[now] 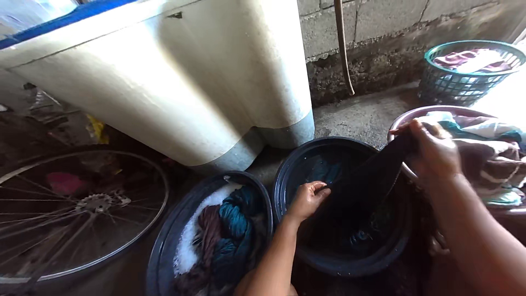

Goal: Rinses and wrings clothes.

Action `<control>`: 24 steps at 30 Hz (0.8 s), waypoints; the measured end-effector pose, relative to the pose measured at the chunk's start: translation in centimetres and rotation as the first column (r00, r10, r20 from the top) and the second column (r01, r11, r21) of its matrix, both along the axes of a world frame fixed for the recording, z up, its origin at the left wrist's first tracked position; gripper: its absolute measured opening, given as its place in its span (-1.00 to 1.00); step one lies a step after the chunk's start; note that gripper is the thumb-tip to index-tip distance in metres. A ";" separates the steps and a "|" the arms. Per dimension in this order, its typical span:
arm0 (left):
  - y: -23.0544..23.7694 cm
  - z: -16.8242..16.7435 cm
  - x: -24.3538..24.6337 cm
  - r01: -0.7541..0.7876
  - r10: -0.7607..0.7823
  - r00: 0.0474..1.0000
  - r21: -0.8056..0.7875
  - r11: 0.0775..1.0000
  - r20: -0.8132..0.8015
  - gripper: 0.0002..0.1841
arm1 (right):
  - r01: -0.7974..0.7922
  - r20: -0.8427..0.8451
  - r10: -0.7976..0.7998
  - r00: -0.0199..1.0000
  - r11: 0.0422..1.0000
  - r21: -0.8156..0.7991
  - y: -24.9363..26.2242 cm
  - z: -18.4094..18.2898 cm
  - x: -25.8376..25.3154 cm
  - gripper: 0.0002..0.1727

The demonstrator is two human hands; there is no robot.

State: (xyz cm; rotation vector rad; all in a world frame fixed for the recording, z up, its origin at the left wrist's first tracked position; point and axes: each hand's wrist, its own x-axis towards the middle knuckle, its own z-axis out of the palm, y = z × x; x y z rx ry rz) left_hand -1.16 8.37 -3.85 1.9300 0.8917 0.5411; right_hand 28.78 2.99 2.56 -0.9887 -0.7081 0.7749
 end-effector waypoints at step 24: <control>-1.4 -2.1 0.2 0.134 -0.139 0.857 -0.045 0.990 -0.496 -0.59 | 0.049 0.169 -0.014 0.985 0.978 -0.204 0.7 -2.8 0.1 -0.80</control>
